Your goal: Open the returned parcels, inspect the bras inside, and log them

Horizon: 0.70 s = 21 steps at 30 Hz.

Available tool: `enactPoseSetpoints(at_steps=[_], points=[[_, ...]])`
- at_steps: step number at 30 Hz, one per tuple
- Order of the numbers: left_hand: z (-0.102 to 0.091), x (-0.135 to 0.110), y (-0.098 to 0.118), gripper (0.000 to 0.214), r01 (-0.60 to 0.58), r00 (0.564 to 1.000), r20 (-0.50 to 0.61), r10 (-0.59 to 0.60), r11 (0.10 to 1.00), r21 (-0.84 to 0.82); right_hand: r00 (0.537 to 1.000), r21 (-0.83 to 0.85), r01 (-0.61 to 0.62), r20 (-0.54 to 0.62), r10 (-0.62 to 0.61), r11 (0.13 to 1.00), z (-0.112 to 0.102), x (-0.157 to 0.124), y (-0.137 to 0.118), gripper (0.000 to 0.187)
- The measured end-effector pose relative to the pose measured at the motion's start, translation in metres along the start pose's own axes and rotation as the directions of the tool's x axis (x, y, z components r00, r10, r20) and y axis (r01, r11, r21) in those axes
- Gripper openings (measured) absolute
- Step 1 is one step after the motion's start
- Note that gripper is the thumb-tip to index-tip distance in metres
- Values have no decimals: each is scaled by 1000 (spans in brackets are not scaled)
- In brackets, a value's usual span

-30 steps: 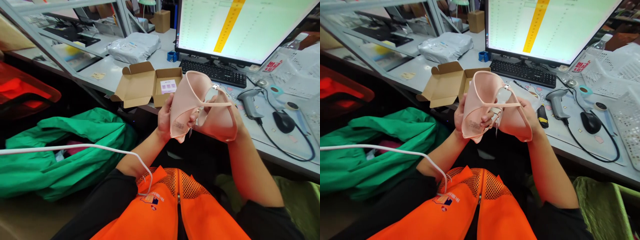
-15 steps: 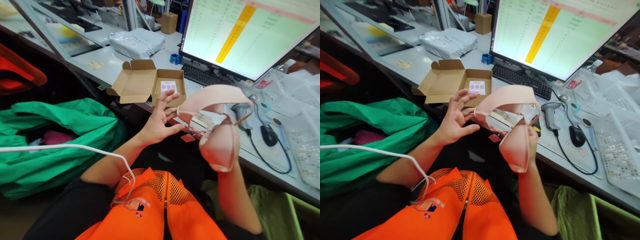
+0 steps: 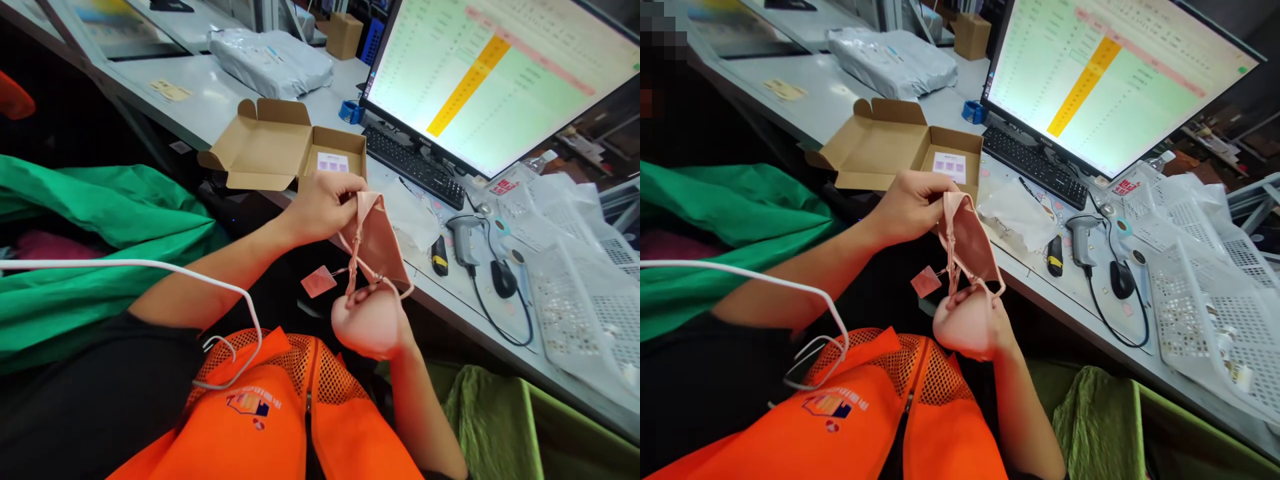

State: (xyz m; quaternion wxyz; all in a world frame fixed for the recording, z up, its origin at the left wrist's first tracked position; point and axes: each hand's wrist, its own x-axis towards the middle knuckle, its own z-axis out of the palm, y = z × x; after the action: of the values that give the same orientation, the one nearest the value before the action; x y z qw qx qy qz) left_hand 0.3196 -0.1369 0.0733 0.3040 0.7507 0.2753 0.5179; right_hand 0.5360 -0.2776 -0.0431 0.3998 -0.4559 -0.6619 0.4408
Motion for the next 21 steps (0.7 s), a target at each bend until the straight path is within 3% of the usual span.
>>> enactPoseSetpoints(at_steps=[2,4,6,7,8,9,11,13,15,18,21], points=[[-6,5,9,27,44,997,60,-45,999,24,994,12,-99,-34,99,995,-20,-7,-12,50],[-8,10,17,31,61,992,108,-66,997,52,950,-9,-169,-268,160,986,-45,-10,-29,41],[-7,14,24,31,58,991,118,-67,995,78,806,-112,-110,-592,22,988,-67,-9,-53,35],[-6,15,28,31,56,992,110,-65,995,83,725,-191,-34,-680,-107,981,-74,-7,-66,32],[-4,17,31,32,54,993,99,-62,995,81,675,-269,47,-701,-229,962,-78,-4,-80,31],[-1,18,34,34,54,994,89,-61,996,73,673,-334,116,-666,-322,935,-80,1,-94,32],[5,21,40,39,63,994,92,-67,997,40,770,-449,176,-492,-407,876,-75,14,-118,43],[10,24,44,39,87,985,149,-85,996,-8,875,-565,148,-307,-373,812,-67,32,-132,56],[13,28,44,33,126,971,212,-109,990,-66,931,-630,100,-214,-297,770,-62,53,-137,44],[14,29,32,21,171,971,198,-137,970,-171,951,-601,57,-211,-228,797,-67,77,-134,6],[18,19,8,30,165,985,99,-141,940,-300,917,-561,49,-303,-260,827,-76,88,-131,20]])
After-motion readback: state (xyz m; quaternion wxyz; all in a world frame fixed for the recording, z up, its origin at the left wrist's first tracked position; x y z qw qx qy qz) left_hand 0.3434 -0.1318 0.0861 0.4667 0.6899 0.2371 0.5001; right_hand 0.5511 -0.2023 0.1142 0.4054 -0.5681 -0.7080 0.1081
